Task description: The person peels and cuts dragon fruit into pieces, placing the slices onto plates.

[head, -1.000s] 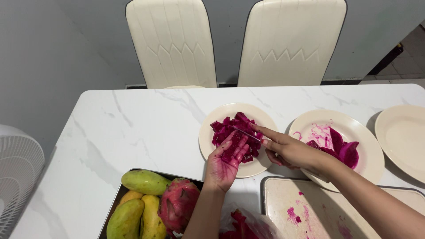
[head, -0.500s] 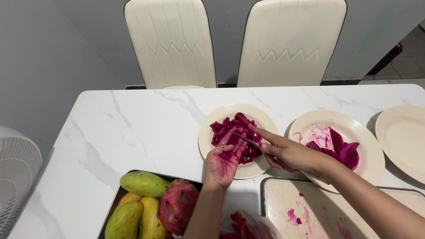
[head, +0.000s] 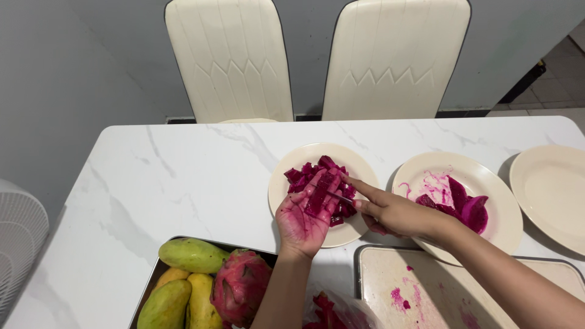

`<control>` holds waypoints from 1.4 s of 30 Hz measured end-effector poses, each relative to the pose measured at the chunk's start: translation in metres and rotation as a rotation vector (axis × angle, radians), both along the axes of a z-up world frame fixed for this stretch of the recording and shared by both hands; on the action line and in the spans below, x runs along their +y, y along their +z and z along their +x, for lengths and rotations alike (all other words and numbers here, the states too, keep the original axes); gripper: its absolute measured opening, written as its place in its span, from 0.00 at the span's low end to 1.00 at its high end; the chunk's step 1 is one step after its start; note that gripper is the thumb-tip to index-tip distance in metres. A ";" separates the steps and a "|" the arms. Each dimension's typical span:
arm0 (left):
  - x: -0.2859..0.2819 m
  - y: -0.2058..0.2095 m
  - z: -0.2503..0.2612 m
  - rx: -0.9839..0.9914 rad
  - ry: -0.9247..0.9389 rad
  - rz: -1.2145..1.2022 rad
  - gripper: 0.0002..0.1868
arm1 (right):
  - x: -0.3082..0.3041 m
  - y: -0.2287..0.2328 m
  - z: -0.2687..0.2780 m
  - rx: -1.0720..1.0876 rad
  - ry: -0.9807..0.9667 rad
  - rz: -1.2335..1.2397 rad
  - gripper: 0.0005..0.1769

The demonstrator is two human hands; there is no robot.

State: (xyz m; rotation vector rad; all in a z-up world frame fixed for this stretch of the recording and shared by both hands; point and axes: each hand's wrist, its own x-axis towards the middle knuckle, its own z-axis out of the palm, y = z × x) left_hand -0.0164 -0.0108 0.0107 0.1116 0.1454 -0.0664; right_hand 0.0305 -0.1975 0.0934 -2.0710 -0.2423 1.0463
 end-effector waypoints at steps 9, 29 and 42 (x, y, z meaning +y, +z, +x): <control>0.000 0.000 -0.001 0.196 0.061 -0.037 0.34 | 0.001 0.011 -0.003 0.014 0.006 -0.039 0.38; 0.003 -0.016 0.013 -0.011 0.004 -0.181 0.41 | 0.003 0.023 -0.002 0.089 -0.028 -0.040 0.42; 0.002 -0.012 0.024 0.007 0.022 -0.229 0.43 | 0.005 0.018 0.002 0.047 0.035 0.017 0.40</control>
